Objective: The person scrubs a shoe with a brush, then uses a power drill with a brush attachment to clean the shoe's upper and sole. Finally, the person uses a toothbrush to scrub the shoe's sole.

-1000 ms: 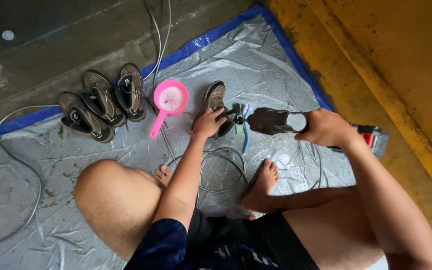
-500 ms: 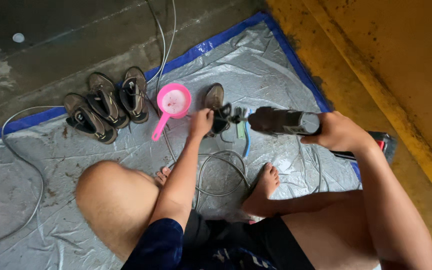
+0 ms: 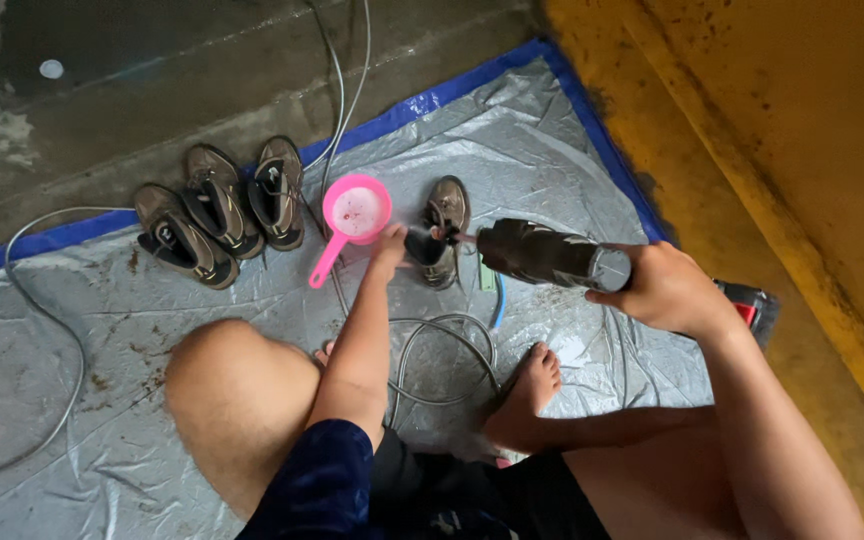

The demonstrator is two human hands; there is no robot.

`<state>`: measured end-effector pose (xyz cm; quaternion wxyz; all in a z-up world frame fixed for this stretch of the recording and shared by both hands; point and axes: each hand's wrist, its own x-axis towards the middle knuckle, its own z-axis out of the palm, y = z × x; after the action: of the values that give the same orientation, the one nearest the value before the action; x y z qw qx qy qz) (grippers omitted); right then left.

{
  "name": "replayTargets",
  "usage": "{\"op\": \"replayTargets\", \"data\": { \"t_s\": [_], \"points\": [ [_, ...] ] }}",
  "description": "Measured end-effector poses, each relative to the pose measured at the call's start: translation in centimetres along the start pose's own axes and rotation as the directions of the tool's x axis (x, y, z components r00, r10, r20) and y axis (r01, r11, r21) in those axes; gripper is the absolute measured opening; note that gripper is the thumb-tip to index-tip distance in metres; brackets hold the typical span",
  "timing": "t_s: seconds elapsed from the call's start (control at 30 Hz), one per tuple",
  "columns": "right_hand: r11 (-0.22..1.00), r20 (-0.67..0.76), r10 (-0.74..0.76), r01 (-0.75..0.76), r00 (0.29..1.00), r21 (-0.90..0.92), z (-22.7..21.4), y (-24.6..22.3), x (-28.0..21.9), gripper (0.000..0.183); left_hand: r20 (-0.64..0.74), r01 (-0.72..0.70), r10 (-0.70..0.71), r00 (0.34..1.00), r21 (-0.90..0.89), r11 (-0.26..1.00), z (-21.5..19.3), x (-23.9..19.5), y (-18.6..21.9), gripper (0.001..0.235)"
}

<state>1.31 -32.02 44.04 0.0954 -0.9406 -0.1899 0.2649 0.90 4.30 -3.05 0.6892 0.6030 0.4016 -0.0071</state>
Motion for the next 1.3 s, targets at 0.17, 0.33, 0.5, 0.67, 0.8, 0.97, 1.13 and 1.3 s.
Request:
{"op": "replayTargets", "data": {
  "t_s": [0.17,0.33,0.5,0.67,0.8,0.97,1.13,1.3],
  "points": [
    [0.999,0.034,-0.007,0.006,0.999,0.051,0.1,1.0,1.4,0.045,-0.007,0.018,-0.019,1.0,-0.101,0.995,-0.8,0.9,-0.6,0.053],
    [1.0,0.064,-0.021,0.02,0.998,0.017,0.9,1.0,2.7,0.044,-0.019,-0.005,0.002,1.0,-0.143,0.99,-0.9,0.3,-0.9,0.054],
    [0.996,0.12,-0.036,0.046,0.992,-0.081,0.3,-0.9,2.5,0.055,-0.016,-0.004,0.003,1.0,-0.057,0.998,-0.7,0.8,-0.4,0.048],
    [0.985,0.1,-0.024,0.041,0.995,-0.17,3.2,0.4,3.5,0.058,0.096,-0.092,0.088,0.992,0.037,0.995,0.8,-2.3,1.8,0.047],
    [0.956,0.074,-0.053,0.072,0.996,-0.286,3.3,-2.6,3.0,0.06,0.119,-0.169,0.152,0.981,0.148,0.974,2.4,-2.2,2.5,0.037],
    [0.929,0.002,-0.081,0.076,0.997,-0.362,4.5,-3.1,3.3,0.045,0.081,-0.07,0.052,0.995,0.235,0.969,2.9,-4.3,5.1,0.05],
    [0.918,0.001,-0.055,0.051,0.998,-0.393,4.5,-2.2,3.1,0.046,0.018,0.135,-0.138,0.99,0.124,0.983,2.4,-14.9,14.1,0.092],
    [0.943,-0.006,0.009,-0.01,1.0,-0.332,3.8,-2.1,2.8,0.058,0.18,0.397,-0.389,0.903,-0.009,0.918,2.5,-10.4,8.3,0.134]
  ]
}}
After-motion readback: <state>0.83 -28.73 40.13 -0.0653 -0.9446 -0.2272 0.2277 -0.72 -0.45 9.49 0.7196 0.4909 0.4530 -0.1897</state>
